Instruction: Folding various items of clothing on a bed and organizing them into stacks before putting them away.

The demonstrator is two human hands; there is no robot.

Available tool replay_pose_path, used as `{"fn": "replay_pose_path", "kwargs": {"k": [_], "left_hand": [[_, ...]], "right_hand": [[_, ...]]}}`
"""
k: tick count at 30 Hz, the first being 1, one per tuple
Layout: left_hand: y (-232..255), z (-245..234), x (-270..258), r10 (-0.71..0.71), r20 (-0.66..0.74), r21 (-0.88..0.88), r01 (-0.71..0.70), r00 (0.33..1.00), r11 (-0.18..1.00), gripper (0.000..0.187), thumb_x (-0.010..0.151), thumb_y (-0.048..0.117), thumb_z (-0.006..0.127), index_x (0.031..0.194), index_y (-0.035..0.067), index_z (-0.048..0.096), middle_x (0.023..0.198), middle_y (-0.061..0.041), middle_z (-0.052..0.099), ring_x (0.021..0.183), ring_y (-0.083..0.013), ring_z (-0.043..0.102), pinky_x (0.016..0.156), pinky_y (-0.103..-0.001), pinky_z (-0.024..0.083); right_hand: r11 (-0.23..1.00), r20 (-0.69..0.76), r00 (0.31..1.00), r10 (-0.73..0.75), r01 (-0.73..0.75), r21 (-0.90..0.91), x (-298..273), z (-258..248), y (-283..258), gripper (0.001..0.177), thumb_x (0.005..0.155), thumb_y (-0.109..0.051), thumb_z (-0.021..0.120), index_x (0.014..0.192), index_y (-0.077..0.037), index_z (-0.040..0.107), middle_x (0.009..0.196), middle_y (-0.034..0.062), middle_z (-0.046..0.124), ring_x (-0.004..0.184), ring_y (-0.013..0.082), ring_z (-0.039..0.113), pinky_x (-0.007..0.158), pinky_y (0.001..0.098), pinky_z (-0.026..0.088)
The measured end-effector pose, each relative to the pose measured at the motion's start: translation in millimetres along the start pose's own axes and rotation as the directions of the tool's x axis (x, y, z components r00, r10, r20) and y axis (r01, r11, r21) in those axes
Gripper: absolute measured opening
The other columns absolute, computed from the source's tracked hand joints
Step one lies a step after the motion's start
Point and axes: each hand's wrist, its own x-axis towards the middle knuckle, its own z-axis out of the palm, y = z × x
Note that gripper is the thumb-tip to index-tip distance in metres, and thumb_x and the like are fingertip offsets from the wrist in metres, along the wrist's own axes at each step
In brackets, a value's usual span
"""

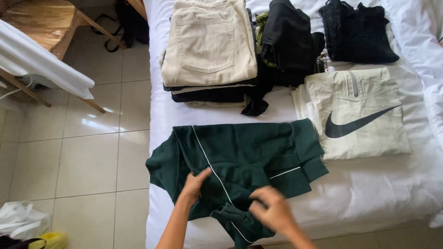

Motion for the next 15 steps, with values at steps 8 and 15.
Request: {"fn": "replay_pose_path", "kwargs": {"k": [8,15], "left_hand": [[-17.4,12.1,-65.6,-0.014,0.080,-0.206,0.030,0.997,0.978,0.093,0.073,0.028,0.079,0.155,0.003,0.043,0.154,-0.014,0.056,0.135,-0.0346,0.055,0.118,-0.044,0.044],[-62.6,-21.1,12.4,0.170,-0.021,0.395,-0.148,0.985,0.907,0.036,0.080,0.022,0.078,0.110,0.007,0.065,0.103,-0.011,0.074,0.085,-0.0237,0.071,0.045,-0.037,0.059]], "right_hand": [[0.318,-0.167,0.575,0.801,-0.171,0.933,77.6,-63.6,47.8,0.053,0.089,-0.022,0.077,0.131,-0.004,0.049,0.127,0.0184,0.065,0.120,0.0262,0.065,0.097,0.0477,0.058],[0.364,-0.231,0.530,0.816,-0.160,0.918,119.5,-71.8,91.8,0.035,0.080,-0.022,0.087,0.080,-0.008,0.054,0.068,0.0077,0.055,0.058,0.0151,0.056,0.057,0.0306,0.058]]}}
